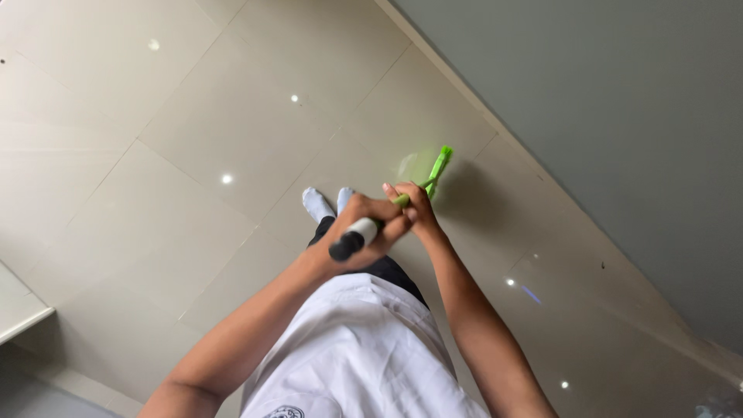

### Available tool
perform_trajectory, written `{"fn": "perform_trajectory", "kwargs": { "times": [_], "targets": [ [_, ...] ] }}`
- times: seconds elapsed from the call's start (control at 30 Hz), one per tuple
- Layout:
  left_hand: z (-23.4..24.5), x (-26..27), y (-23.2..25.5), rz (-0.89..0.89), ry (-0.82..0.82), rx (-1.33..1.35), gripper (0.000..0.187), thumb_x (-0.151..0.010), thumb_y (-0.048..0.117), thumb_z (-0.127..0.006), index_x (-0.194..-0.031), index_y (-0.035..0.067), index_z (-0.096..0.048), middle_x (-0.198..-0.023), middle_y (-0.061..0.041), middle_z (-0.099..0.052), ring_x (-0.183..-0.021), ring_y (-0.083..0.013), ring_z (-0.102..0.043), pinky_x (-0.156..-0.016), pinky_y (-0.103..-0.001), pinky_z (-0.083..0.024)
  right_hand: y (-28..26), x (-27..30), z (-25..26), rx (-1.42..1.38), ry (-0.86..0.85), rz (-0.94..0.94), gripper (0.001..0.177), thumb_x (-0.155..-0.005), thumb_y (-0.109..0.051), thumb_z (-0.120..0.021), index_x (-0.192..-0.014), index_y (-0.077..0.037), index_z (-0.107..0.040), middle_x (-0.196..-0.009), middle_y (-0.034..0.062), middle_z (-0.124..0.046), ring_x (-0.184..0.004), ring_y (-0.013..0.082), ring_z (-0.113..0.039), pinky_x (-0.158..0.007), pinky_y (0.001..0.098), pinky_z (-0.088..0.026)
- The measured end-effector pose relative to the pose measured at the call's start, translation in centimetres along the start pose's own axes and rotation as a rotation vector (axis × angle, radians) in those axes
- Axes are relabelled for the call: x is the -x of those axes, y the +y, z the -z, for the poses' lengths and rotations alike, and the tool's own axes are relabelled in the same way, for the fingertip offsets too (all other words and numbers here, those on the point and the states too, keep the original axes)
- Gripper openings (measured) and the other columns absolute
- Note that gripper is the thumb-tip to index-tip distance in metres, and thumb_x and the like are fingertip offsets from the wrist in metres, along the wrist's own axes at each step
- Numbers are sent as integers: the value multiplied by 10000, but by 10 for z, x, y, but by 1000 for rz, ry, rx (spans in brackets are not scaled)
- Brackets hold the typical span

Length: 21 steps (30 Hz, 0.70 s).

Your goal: The person sweeps the tiled floor using a broom, pushing debris along the base of a wall.

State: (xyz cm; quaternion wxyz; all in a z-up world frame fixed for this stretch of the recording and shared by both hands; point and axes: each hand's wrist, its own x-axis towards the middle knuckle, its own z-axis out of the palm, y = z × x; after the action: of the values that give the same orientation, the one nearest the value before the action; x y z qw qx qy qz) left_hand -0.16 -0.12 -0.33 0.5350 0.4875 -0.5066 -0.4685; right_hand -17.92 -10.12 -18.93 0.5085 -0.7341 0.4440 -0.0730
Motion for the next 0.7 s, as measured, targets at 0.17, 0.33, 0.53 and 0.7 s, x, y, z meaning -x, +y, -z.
{"fn": "perform_trajectory", "kwargs": {
  "times": [0.17,0.33,0.53,0.7],
  "targets": [
    [-6,3,6,44,34,-140,374,-955,68,-687,-631,-23,-523,-534,-129,-495,-471,-278,-416,-515,-388,-385,10,-12,-37,194,83,342,276,-1067,-226,-662,-964,15,-575,-903,120,-527,-890,267,-538,-836,413,-461],
    [-7,8,30,-186,3,-237,253,-946,81,-677,-709,29,-605,-635,-88,-593,-606,-242,-581,-649,-388,-468,-93,18,-35,167,101,839,559,-1028,-20,-586,-1562,-95,-436,-1474,55,-394,-1393,319,-450,-1248,428,-397],
    [8,25,51,-212,28,-266,375,-930,53,-705,-606,24,-518,-550,-89,-499,-520,-246,-505,-578,-399,-404,-126,22,-34,243,189,886,358,-1069,-123,-611,-1407,-7,-626,-1304,132,-509,-1266,323,-509,-1142,411,-459],
    [20,39,39,-137,0,-110,383,-960,68,-682,-634,21,-487,-568,-68,-499,-503,-197,-473,-538,-363,-399,-74,15,-42,-46,-42,46,493,-1021,-333,-613,-715,46,-540,-697,168,-548,-771,315,-553,-739,421,-473]
  ]
}}
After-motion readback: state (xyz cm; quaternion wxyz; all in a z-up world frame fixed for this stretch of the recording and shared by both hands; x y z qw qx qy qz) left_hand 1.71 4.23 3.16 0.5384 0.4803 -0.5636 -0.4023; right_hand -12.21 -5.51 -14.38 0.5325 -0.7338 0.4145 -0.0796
